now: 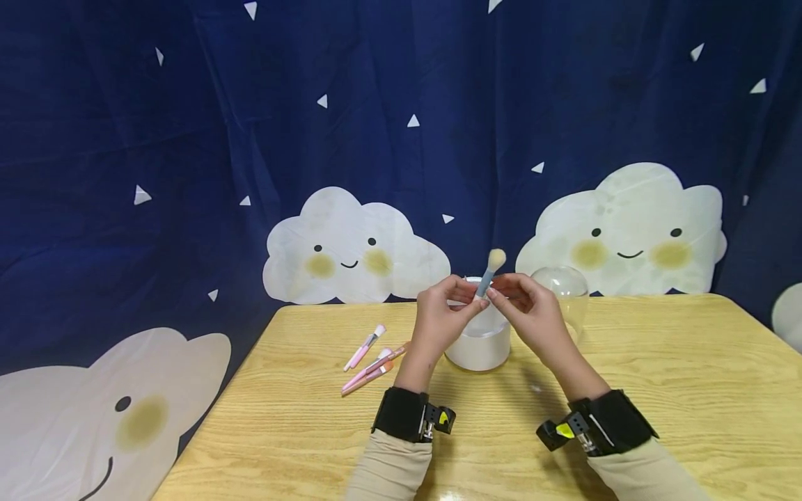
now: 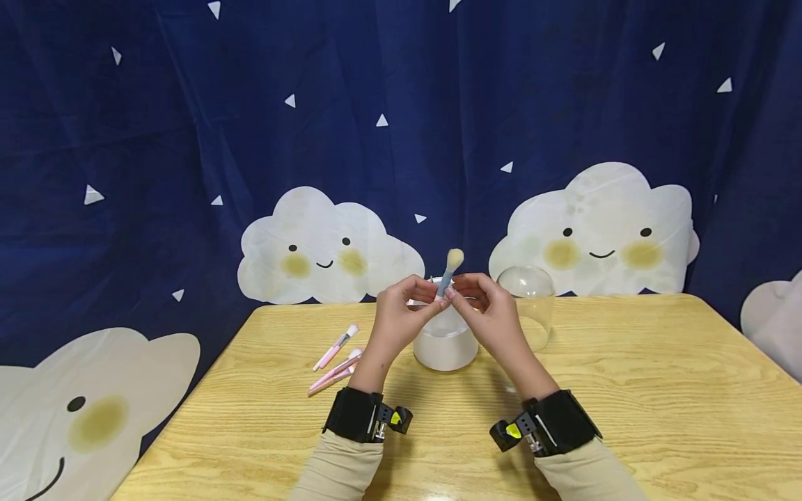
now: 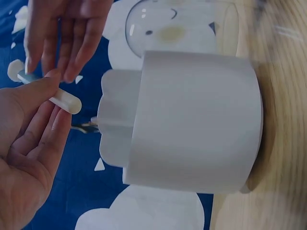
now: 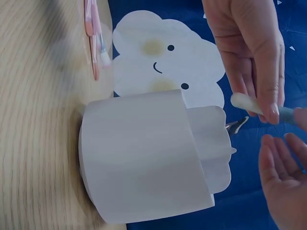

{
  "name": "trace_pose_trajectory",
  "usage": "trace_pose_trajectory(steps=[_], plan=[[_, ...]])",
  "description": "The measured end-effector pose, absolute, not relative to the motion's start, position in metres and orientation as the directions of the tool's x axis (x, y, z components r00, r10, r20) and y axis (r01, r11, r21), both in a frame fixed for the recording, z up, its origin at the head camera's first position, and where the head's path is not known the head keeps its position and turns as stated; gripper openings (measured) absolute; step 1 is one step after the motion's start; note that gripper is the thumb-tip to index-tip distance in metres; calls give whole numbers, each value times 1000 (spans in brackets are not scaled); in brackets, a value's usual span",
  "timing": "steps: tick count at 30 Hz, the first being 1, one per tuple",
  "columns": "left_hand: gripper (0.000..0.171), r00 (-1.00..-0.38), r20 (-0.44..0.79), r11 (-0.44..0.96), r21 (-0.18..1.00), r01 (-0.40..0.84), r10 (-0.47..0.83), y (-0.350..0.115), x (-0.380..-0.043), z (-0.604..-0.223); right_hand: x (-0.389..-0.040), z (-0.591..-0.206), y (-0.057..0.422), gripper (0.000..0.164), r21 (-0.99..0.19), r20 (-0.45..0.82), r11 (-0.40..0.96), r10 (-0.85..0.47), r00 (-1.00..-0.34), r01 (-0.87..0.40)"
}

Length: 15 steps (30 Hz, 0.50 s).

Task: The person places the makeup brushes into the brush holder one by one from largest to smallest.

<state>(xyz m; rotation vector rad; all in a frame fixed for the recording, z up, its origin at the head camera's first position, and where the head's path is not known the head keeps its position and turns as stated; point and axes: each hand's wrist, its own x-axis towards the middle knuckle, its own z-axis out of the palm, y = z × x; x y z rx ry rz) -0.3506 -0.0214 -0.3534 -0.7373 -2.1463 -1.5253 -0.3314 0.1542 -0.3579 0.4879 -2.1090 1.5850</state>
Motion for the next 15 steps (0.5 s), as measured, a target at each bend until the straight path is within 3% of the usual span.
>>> trace_pose_trajectory(steps=[15], plan=[[20,-768,594,281,715,640,237,-14,-345,-352,-330,-357,153,24,-786,612,157,63,-788,-598]])
